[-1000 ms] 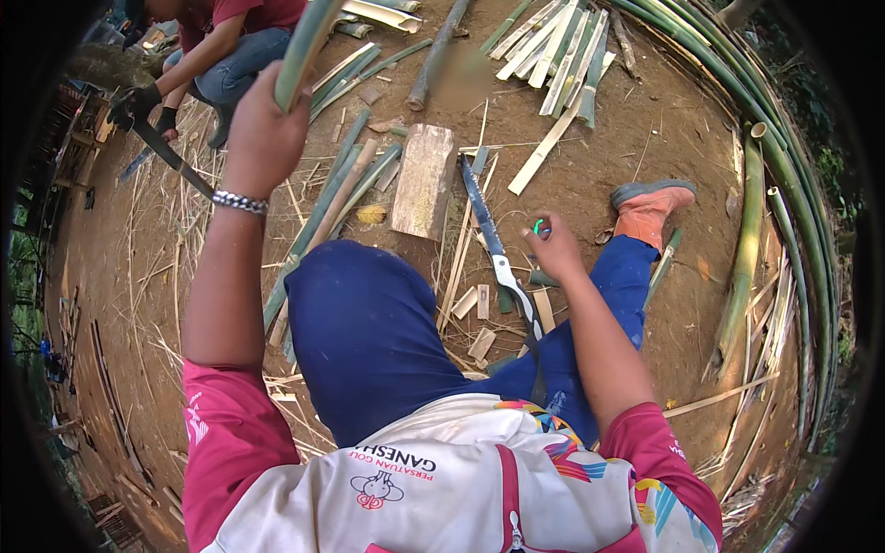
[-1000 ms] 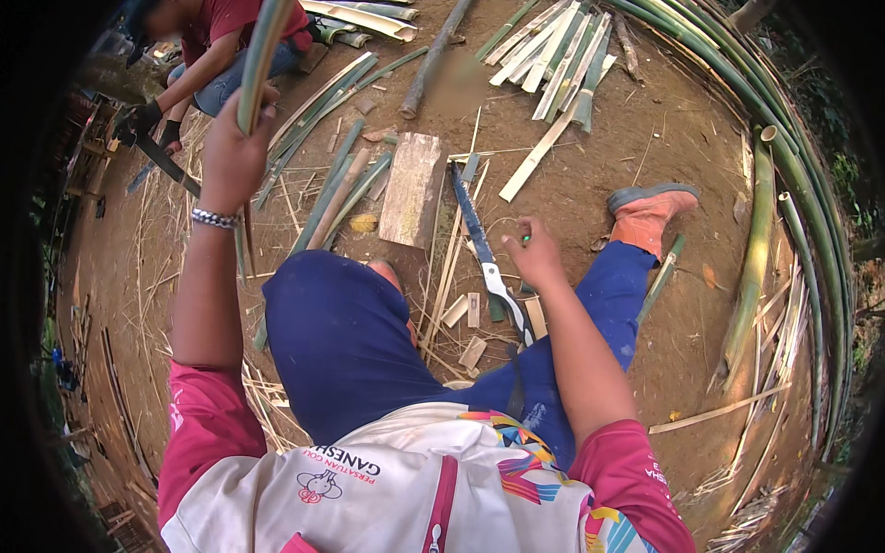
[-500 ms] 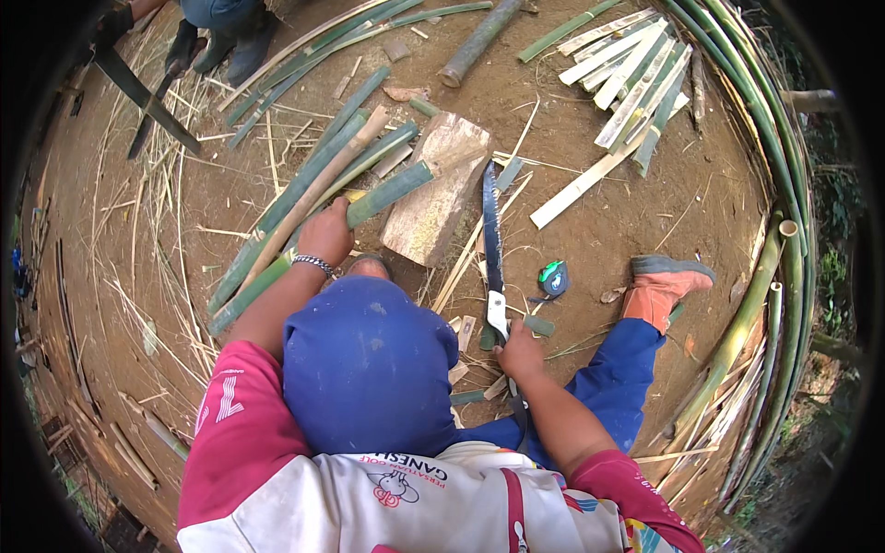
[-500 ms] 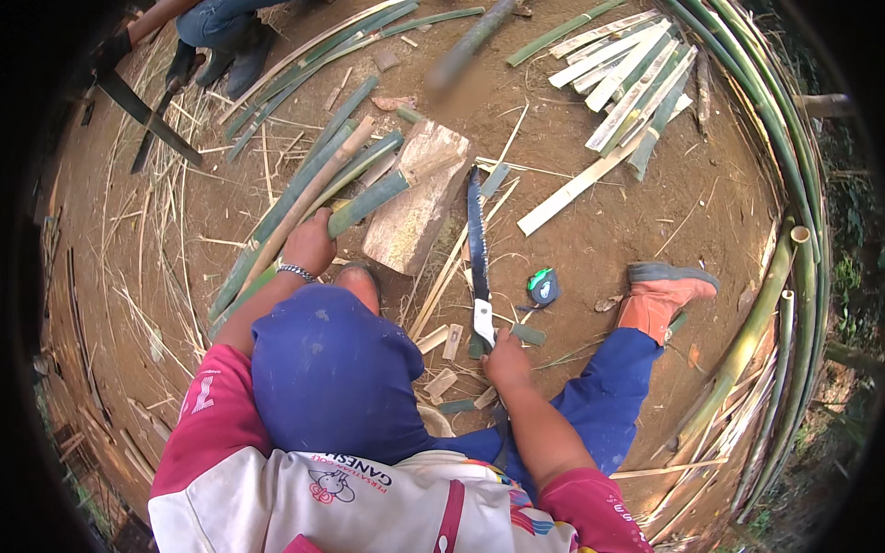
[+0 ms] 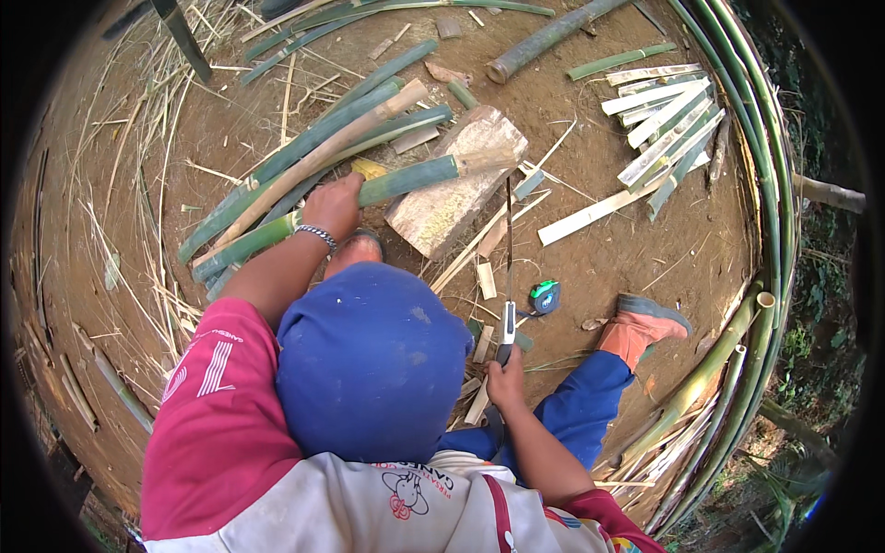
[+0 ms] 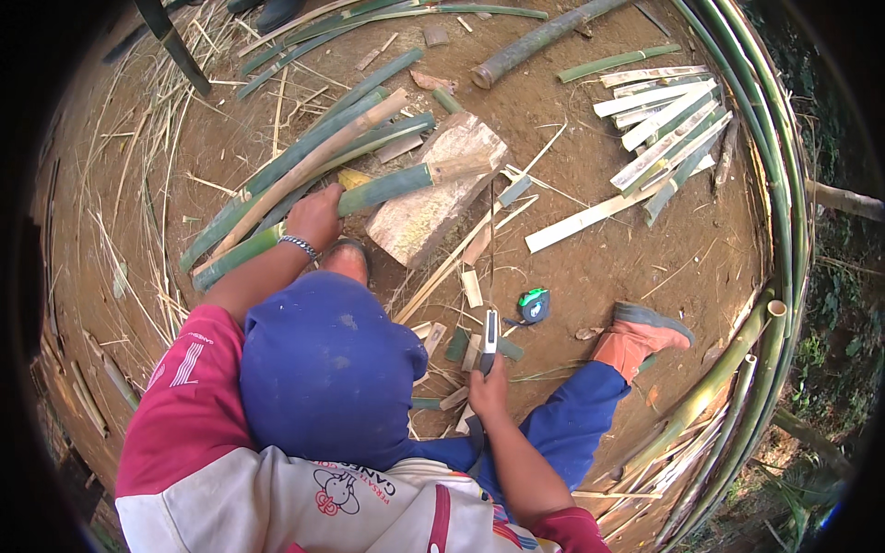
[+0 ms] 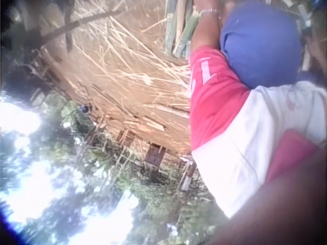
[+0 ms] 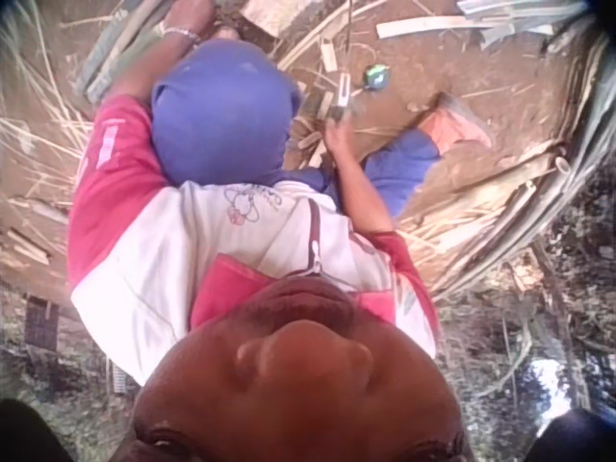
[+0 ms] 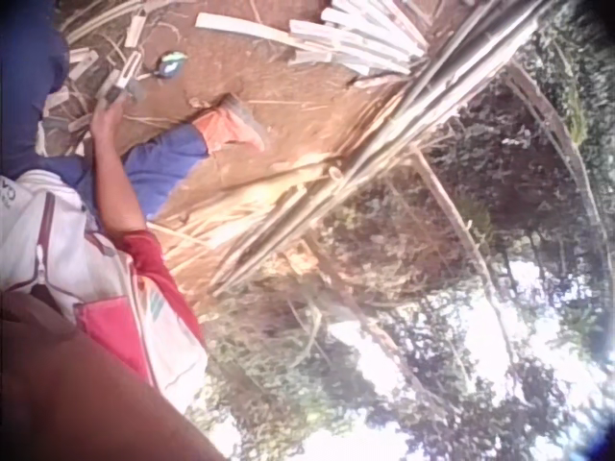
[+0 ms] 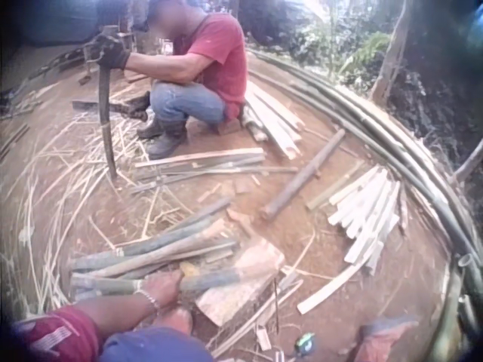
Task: The person sits on the ground and uses a hand saw to cut bamboo poles into smaller sections. They place the bamboo on a wooden block for stability, saw through it, and then inspect the cut pieces before setting them aside. Another person is visible in the background working with similar materials.
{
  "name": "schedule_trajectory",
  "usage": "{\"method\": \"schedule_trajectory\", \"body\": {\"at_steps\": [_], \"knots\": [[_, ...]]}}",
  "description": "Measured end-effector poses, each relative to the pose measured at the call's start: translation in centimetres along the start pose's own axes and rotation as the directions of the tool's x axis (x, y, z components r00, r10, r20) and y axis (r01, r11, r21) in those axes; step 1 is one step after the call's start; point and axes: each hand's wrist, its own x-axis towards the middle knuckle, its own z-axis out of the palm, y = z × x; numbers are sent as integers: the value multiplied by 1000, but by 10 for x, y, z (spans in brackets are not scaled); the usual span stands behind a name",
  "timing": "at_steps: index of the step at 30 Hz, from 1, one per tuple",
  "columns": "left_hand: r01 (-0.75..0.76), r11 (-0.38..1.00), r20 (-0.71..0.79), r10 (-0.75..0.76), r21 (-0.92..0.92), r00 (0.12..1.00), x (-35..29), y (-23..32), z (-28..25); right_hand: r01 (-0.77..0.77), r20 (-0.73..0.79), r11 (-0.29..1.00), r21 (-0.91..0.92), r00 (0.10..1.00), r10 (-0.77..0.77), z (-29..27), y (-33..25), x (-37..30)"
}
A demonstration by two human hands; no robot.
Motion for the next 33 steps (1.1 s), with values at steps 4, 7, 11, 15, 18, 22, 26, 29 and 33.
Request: {"method": "schedule_trajectory", "body": {"at_steps": [4,7,11,15,18,22,26,29,33], "knots": [[26,1000,18,-26,7,1000,1,2,-1,25,3,990,140,1000,-25,-1,13,-17],[9,1000,9,-9,-1,1000,1,-4,5,49,-67,918,394,997,-24,-9,-9,-36],[-11,999,-23,10,-31,1000,-3,-1,3,182,-99,922,343,983,-157,-30,-39,-29],[-30,998,-76,26,-50,997,-3,-4,6,261,-33,965,-35,964,-262,-42,-89,-9],[-39,998,-96,33,-59,995,-4,-1,3,270,21,953,-139,963,-270,-37,-125,3],[-22,999,-88,19,-39,996,-2,-3,8,210,80,954,-213,977,-198,-29,-156,13],[-45,998,-148,38,-39,988,-3,-1,8,195,89,951,-239,980,-178,-31,-152,9],[-22,999,-111,16,-46,994,-5,-2,6,161,97,954,-253,985,-141,-39,-124,-16],[-25,999,-85,22,-32,996,-2,-6,13,197,89,933,-301,980,-178,-39,-117,-20]]}}
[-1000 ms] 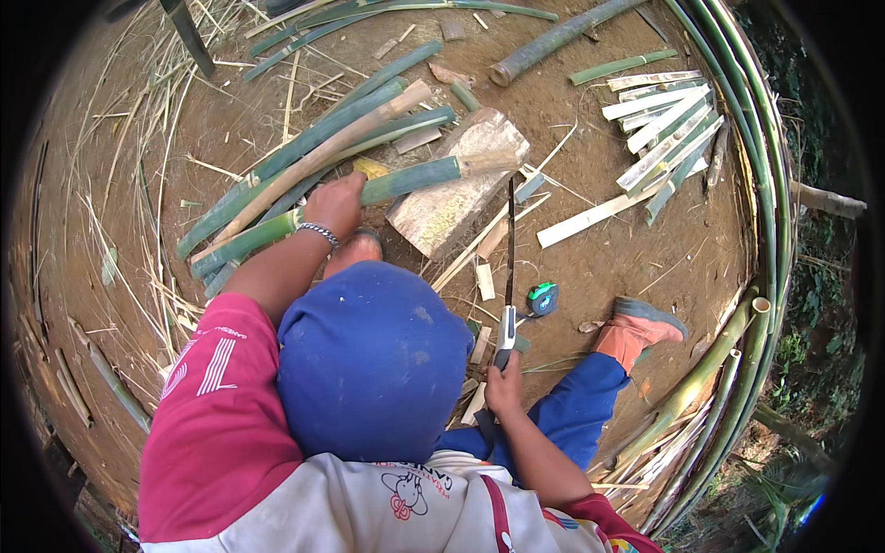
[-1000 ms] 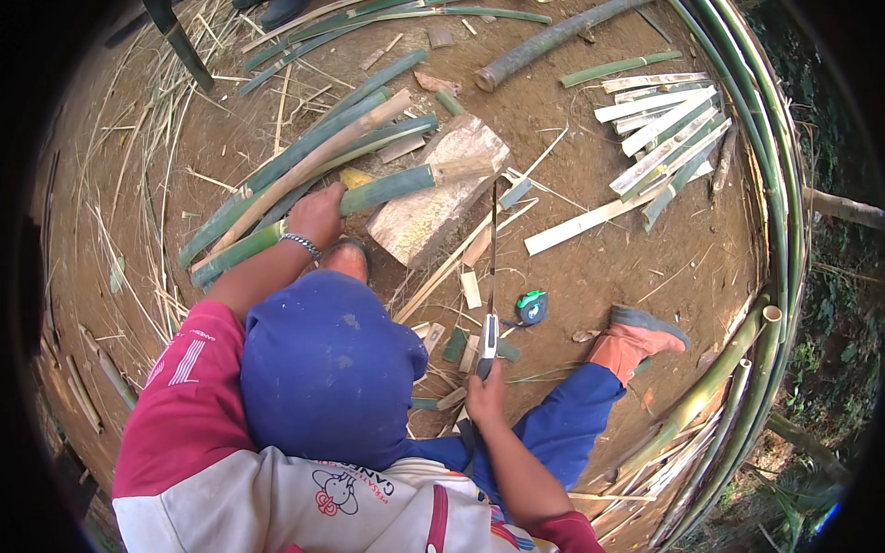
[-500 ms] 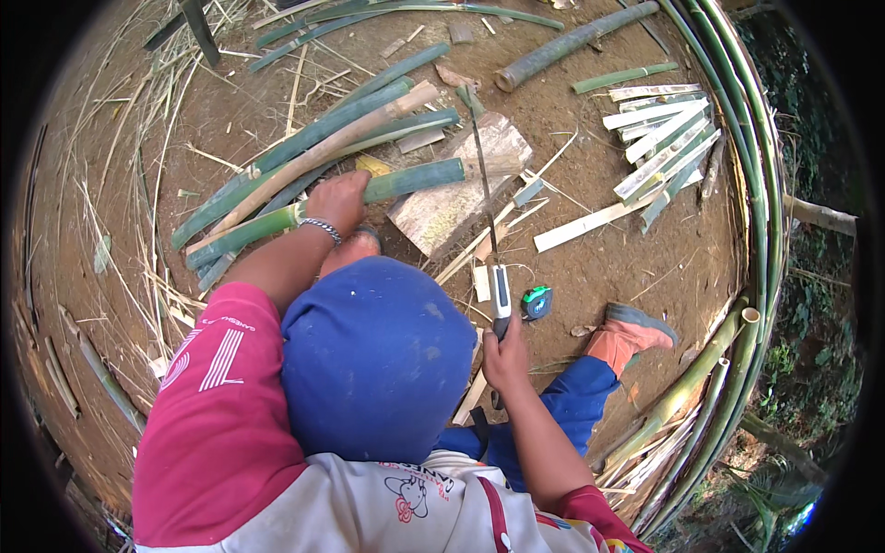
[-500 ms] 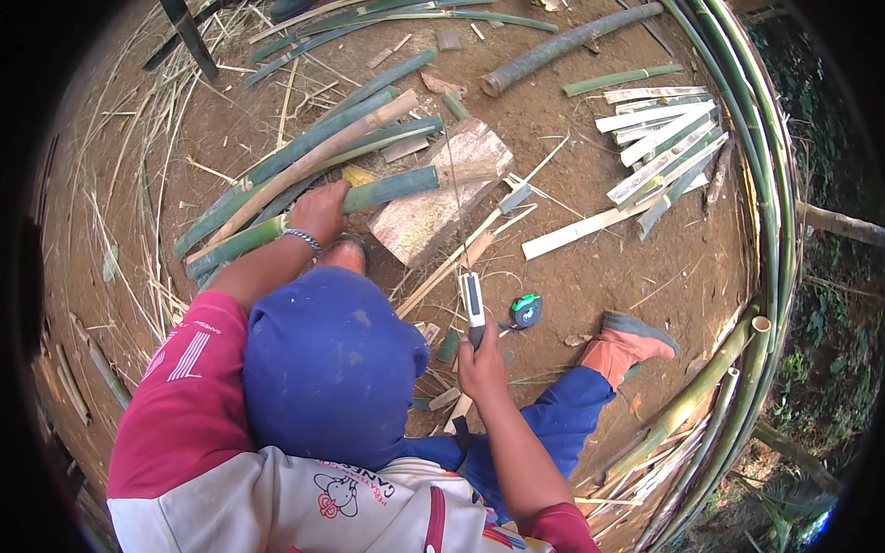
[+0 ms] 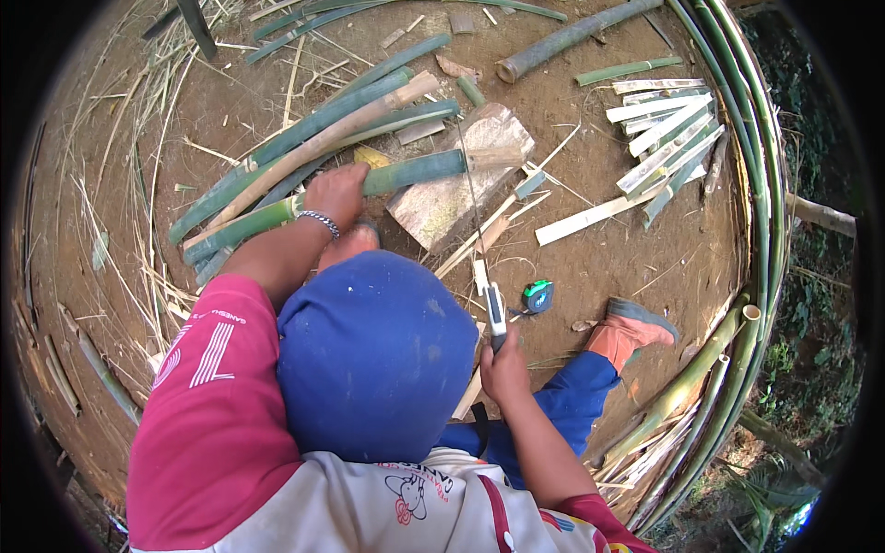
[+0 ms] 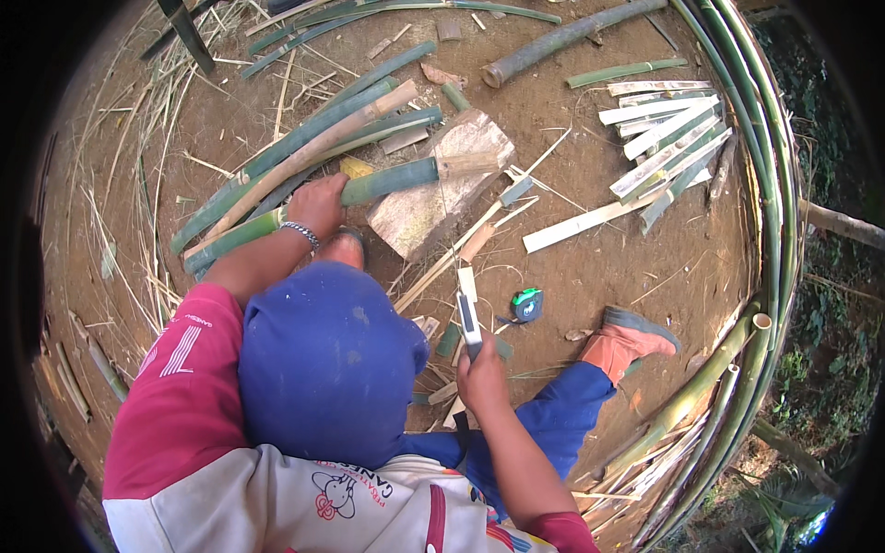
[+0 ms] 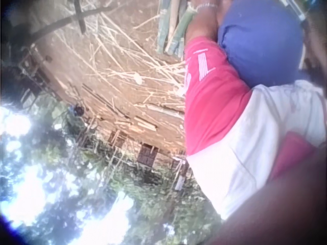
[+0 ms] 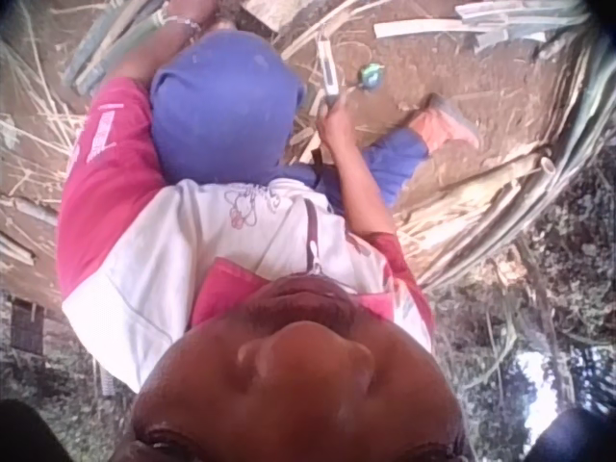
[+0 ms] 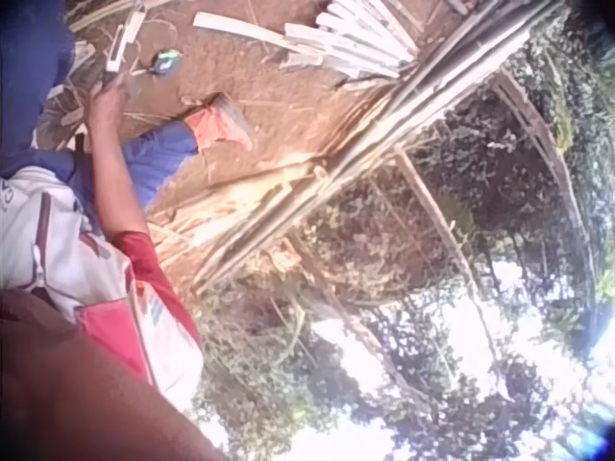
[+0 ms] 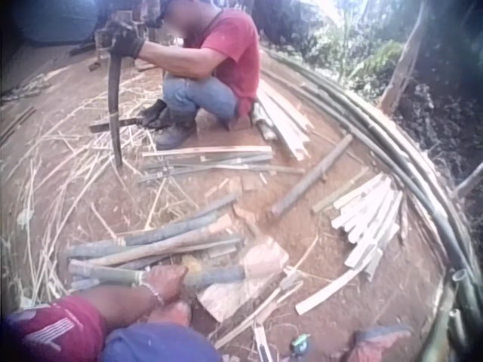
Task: The person sits on the ground and uses a hand saw to cut bamboo poles into smaller sections. They place the bamboo on a wooden block for stability, saw through it, and then inspect the cut pieces before setting them aside. Another person is visible in the background working with similar materials.
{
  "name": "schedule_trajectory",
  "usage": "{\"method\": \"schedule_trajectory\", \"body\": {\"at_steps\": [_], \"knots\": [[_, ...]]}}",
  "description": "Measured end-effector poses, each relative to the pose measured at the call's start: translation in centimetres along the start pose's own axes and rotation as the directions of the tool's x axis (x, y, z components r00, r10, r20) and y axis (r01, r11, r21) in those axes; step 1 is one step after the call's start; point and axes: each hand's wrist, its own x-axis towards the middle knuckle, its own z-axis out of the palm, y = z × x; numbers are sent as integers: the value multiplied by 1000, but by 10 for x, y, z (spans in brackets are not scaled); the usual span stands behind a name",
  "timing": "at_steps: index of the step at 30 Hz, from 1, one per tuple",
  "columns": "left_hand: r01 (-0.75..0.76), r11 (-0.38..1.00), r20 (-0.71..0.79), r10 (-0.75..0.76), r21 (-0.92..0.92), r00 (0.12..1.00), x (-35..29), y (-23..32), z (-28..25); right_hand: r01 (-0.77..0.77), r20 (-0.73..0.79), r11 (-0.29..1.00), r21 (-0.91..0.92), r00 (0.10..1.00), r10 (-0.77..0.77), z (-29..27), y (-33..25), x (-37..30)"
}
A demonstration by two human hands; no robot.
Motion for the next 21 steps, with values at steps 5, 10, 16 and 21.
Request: {"method": "schedule_trajectory", "body": {"at_steps": [5,10,16,21], "knots": [[15,1000,25,-16,9,1000,6,6,-4,126,-60,992,-28,990,-128,-22,-76,93],[10,1000,28,-10,2,1000,3,4,-9,-2,-7,999,-52,1000,2,-1,-21,33],[-27,1000,1,27,15,1000,1,2,-4,50,-45,997,-50,998,-53,-4,-33,66],[12,1000,31,-12,17,999,4,10,-11,68,3,992,-105,998,-68,-35,-104,104]]}}
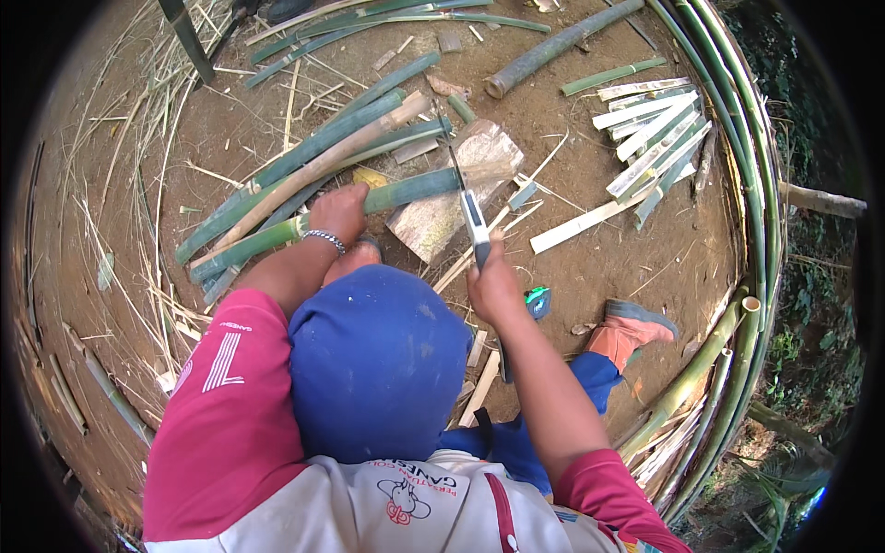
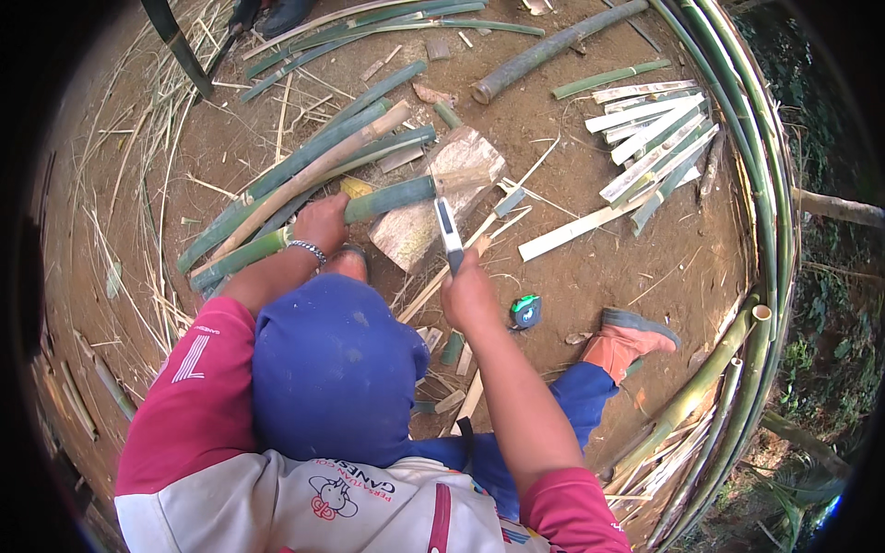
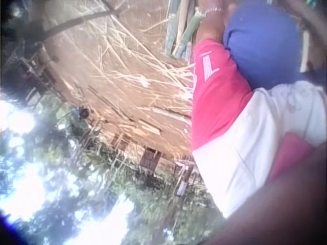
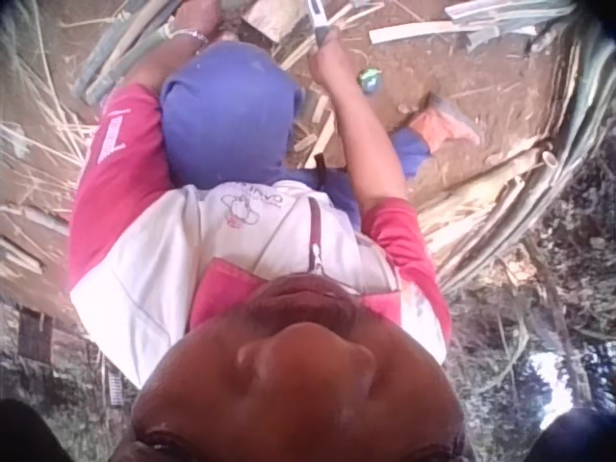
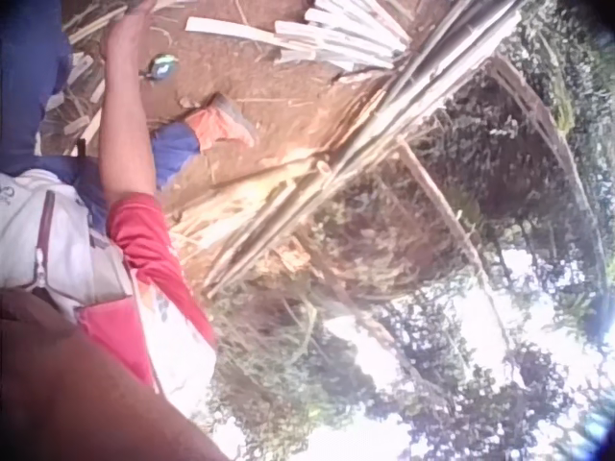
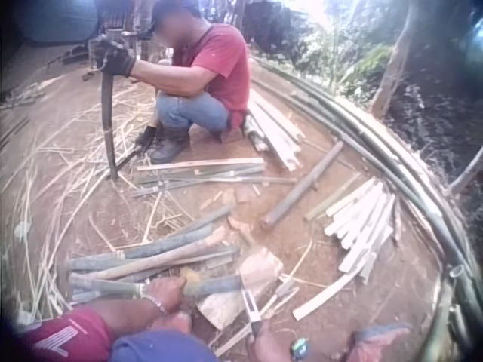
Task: The person sits on the ground and uses a hand saw to cut bamboo poles into smaller sections. They place the bamboo on a wooden block for stability, saw through it, and then inspect the cut pieces before setting them aside. Another person is visible in the background working with similar materials.
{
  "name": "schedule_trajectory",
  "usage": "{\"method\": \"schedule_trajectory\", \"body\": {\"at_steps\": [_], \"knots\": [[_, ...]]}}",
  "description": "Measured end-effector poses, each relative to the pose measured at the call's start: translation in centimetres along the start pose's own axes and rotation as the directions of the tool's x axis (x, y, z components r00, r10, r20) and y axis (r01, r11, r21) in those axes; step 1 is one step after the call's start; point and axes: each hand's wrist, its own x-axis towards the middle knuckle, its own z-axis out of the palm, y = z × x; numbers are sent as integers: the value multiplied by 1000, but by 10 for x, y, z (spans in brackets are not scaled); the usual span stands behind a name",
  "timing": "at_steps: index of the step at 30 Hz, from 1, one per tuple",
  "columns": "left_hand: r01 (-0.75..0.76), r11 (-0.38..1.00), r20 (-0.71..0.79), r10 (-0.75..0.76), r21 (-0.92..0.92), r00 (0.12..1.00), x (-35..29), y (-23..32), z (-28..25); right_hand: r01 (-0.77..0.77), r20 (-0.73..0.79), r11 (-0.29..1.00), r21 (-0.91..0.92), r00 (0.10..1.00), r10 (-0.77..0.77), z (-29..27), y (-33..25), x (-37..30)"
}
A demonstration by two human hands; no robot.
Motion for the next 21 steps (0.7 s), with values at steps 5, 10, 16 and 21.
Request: {"method": "schedule_trajectory", "body": {"at_steps": [5,10,16,21], "knots": [[13,1000,7,-12,-23,1000,0,-7,3,-138,36,987,87,990,136,43,95,-119],[7,1000,27,-6,-12,1000,1,-3,0,1,-41,995,102,999,3,20,36,-23],[30,999,33,-31,29,999,2,1,-6,-42,-17,999,34,999,43,30,50,-49],[-8,1000,21,7,23,1000,-1,-11,6,-115,39,992,44,993,113,48,84,-96]]}}
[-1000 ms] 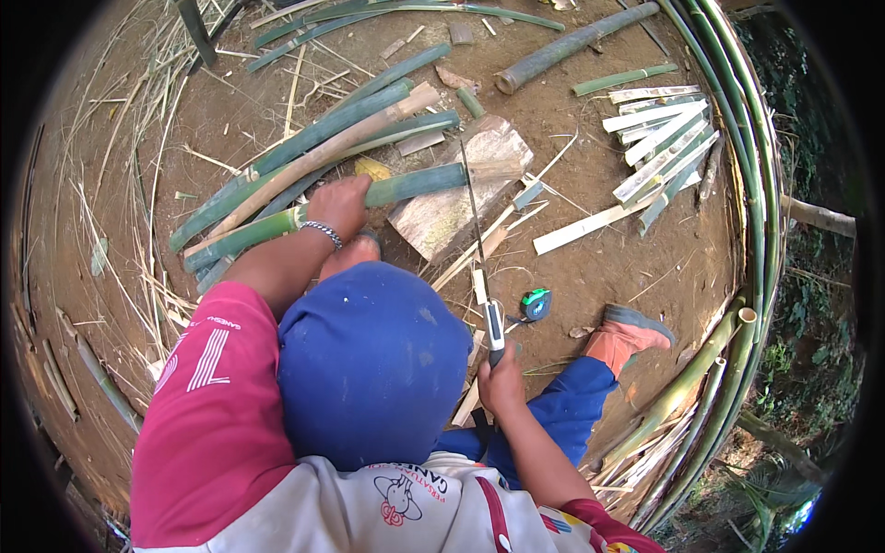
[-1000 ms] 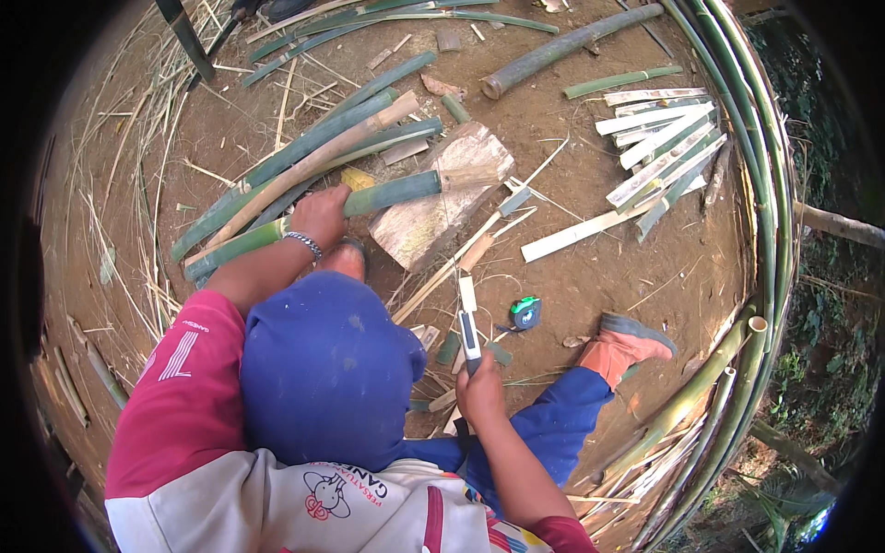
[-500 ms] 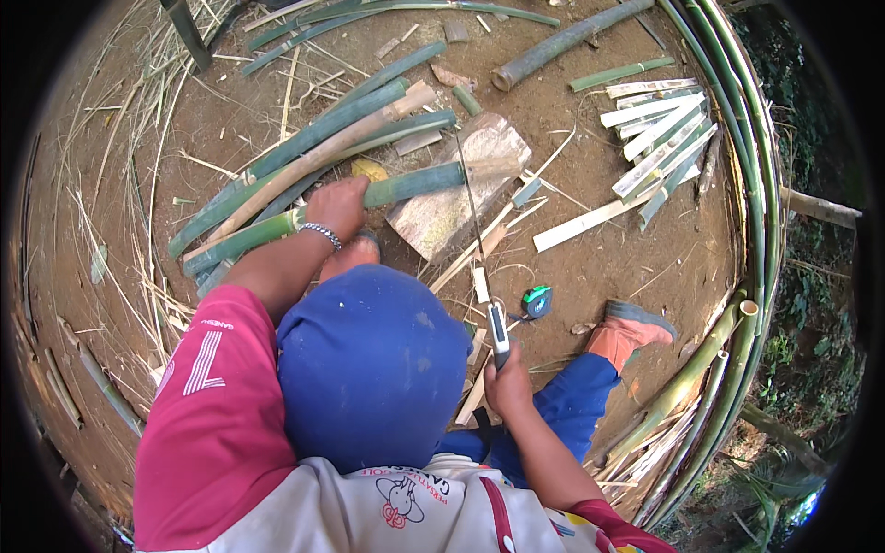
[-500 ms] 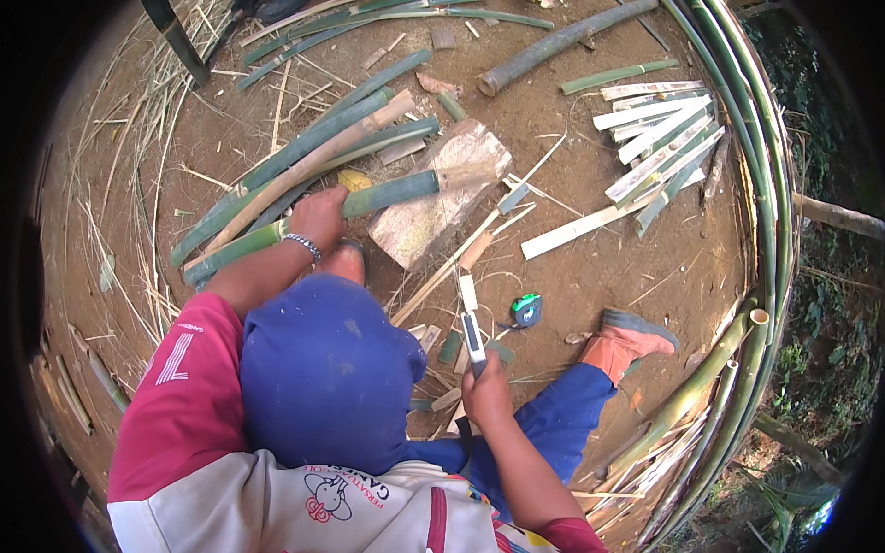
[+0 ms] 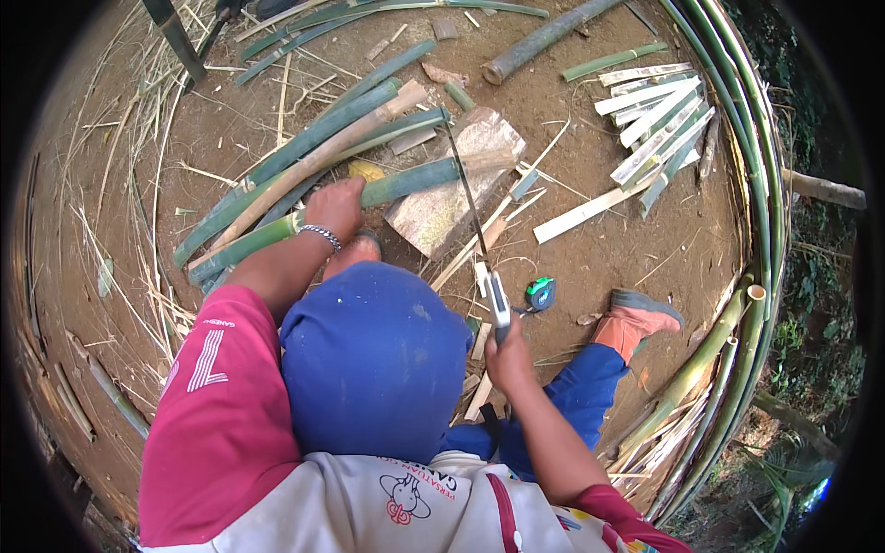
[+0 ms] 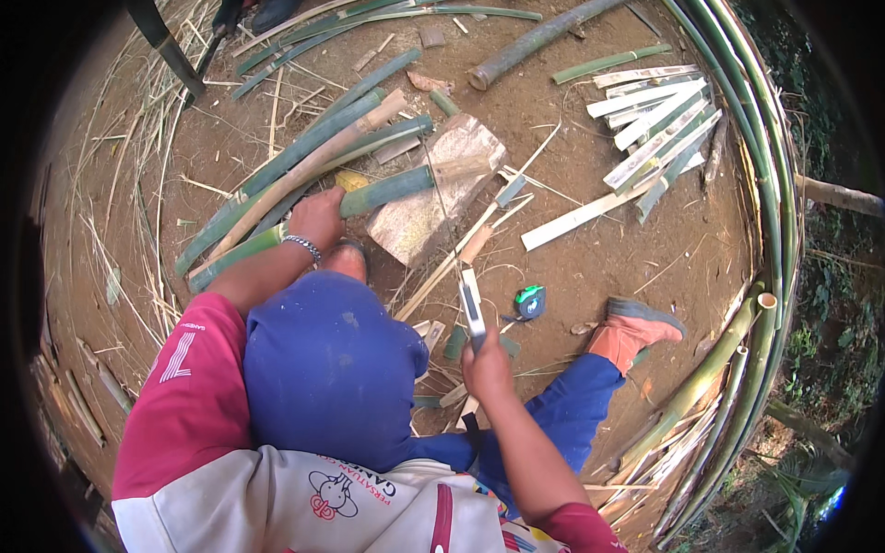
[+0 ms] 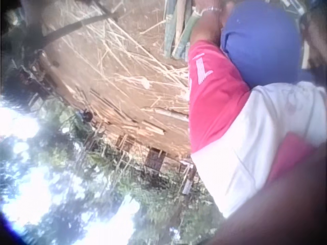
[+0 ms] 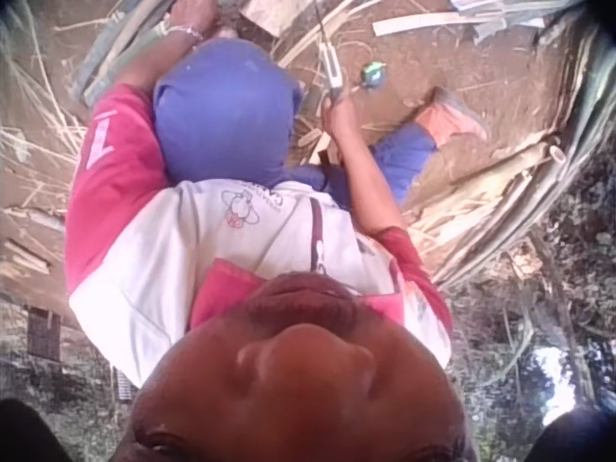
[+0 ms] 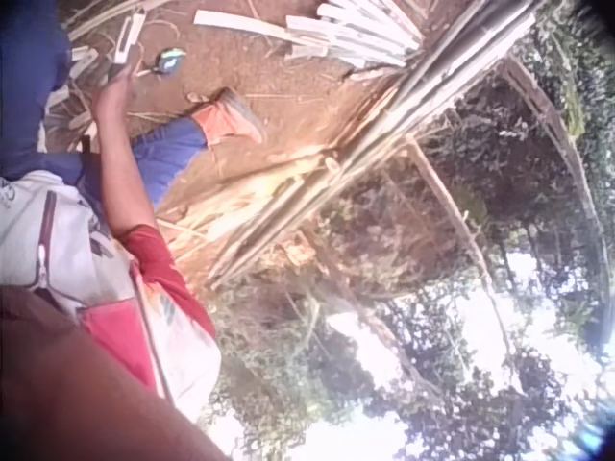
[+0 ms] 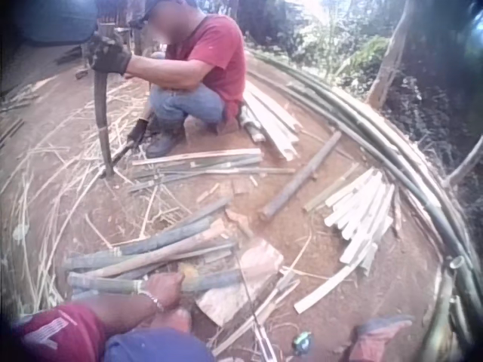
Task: The person sits on the ground and uses a hand saw to cut bamboo poles into smaller sections. They place the bamboo on a wooden block for stability, saw through it, and then inspect the cut pieces before setting them aside. Another person is visible in the background working with similar materials.
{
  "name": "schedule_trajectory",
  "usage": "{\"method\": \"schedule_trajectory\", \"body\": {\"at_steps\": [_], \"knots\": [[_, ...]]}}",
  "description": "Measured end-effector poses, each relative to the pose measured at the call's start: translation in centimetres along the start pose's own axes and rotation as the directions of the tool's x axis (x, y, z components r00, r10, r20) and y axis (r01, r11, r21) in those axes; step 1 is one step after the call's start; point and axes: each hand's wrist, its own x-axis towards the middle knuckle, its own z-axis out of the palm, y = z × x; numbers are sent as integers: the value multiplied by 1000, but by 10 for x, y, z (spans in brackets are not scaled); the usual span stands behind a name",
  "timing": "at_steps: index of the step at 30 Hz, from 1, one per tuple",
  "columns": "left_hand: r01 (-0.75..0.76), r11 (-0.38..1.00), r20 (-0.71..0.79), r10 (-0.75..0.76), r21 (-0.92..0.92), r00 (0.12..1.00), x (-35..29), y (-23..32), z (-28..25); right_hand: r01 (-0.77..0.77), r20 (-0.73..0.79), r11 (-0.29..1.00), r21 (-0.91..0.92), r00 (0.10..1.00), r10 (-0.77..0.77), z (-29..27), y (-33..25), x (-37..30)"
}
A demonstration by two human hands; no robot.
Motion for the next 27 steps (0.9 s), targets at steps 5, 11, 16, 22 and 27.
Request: {"method": "schedule_trajectory", "body": {"at_steps": [5,11,16,22,27], "knots": [[19,1000,11,-19,-4,1000,4,16,-12,157,-90,988,12,984,-155,-45,-105,99],[64,998,53,-62,-21,997,0,9,-9,45,-53,998,37,998,-43,13,28,-21],[6,1000,-15,-6,-9,1000,6,12,-10,23,-66,999,41,998,-20,9,0,40],[45,999,0,-45,-6,999,2,11,-4,96,-62,995,37,994,-94,-28,-63,81],[64,998,43,-63,-24,997,2,13,-11,-109,-42,993,40,993,111,5,8,-5]]}}
